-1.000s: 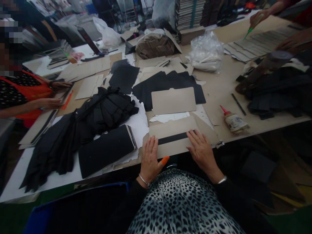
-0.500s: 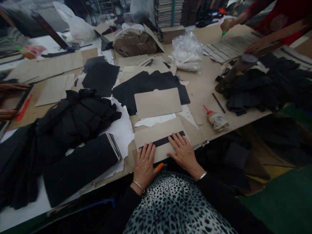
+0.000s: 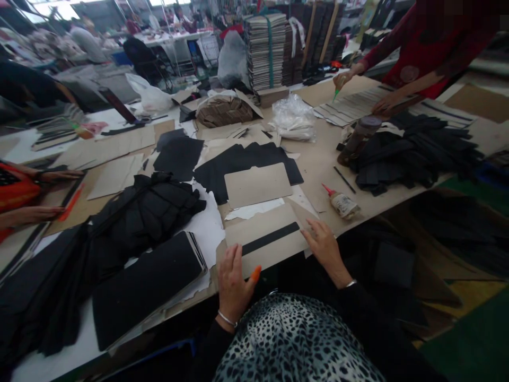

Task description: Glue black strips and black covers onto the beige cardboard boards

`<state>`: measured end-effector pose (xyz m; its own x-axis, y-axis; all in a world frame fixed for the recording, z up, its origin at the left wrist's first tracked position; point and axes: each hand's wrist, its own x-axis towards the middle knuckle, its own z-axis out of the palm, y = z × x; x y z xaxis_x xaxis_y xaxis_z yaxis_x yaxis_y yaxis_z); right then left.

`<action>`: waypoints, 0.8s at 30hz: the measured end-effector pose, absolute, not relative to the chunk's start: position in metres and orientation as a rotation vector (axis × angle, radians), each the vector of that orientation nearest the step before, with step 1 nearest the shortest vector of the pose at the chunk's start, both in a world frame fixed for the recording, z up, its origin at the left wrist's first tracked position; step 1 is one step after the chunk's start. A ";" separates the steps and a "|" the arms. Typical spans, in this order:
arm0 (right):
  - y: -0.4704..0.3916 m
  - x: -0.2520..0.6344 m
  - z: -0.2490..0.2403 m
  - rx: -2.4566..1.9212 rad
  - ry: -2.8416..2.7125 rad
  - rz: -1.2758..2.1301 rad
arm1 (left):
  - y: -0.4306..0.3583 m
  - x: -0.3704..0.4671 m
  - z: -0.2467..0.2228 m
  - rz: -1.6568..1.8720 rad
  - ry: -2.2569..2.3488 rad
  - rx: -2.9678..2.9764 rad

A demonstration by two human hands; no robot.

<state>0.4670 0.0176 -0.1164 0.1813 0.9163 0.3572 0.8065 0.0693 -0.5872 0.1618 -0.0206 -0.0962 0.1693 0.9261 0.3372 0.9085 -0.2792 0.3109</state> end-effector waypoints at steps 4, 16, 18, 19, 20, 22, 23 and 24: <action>0.025 0.478 -0.119 -1.845 -1.676 0.289 | -0.007 0.144 -0.096 0.755 2.129 2.063; 0.053 0.469 -0.106 -1.961 -1.683 0.428 | 0.027 0.132 -0.111 0.749 2.194 1.820; 0.057 0.468 -0.104 -1.978 -1.674 0.459 | 0.033 0.130 -0.112 0.756 2.213 1.790; 0.059 0.468 -0.103 -1.990 -1.665 0.470 | 0.035 0.129 -0.113 0.756 2.228 1.776; 0.061 0.467 -0.102 -2.003 -1.654 0.479 | 0.037 0.129 -0.113 0.757 2.243 1.759; 0.063 0.467 -0.101 -2.025 -1.634 0.490 | 0.040 0.129 -0.115 0.759 2.268 1.729; 0.064 0.466 -0.100 -2.034 -1.626 0.493 | 0.041 0.130 -0.115 0.760 2.277 1.717; 0.065 0.466 -0.100 -2.040 -1.619 0.494 | 0.041 0.131 -0.116 0.761 2.285 1.706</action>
